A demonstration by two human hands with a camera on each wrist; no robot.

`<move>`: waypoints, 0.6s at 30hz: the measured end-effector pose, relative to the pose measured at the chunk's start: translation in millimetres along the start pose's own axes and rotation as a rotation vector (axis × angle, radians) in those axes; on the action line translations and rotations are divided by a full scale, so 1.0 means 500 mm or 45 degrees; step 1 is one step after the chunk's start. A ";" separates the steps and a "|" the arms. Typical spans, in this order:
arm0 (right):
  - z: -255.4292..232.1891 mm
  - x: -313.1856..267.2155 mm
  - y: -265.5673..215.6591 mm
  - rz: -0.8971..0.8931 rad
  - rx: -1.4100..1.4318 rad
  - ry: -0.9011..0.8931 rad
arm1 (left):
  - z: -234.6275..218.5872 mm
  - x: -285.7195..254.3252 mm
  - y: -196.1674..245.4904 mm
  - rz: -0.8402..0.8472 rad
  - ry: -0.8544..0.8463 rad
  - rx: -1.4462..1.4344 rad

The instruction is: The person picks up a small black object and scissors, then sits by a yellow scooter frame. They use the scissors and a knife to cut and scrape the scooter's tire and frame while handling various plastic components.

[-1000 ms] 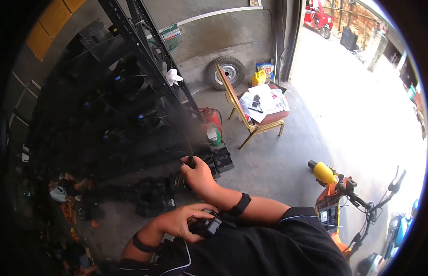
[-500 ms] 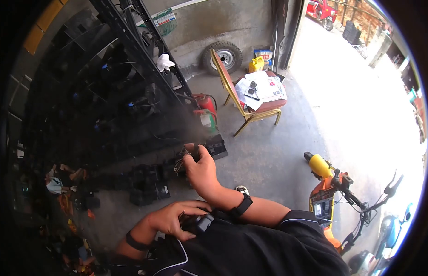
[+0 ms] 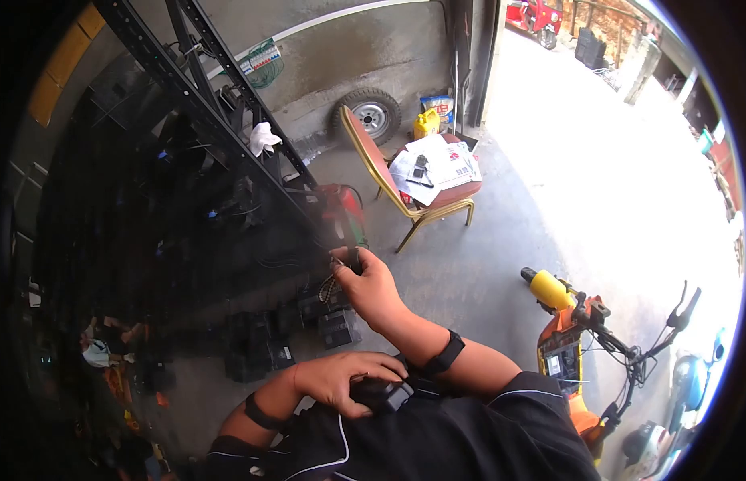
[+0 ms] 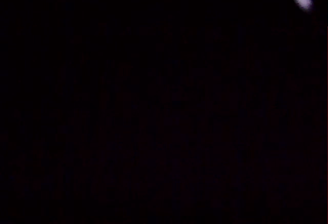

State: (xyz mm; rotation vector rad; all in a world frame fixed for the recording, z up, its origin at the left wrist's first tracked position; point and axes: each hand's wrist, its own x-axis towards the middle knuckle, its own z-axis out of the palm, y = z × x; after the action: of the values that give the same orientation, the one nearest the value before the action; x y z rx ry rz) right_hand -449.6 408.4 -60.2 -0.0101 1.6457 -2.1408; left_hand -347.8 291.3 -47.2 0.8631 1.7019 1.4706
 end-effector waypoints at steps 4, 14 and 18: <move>-0.109 0.081 -0.003 0.482 0.578 0.111 | -0.022 0.102 0.002 -0.077 -0.136 0.032; -0.438 0.123 0.005 0.281 0.135 0.413 | -0.140 0.288 -0.107 -0.225 0.038 -0.828; -0.585 0.189 0.087 0.310 -0.363 0.576 | -0.266 0.265 -0.136 -0.062 0.591 -0.969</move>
State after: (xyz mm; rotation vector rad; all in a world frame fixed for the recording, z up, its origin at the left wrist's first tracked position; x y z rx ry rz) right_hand -598.3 635.8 -210.2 0.5958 2.0673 -1.7950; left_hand -532.7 327.1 -114.1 0.0704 1.2499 2.1733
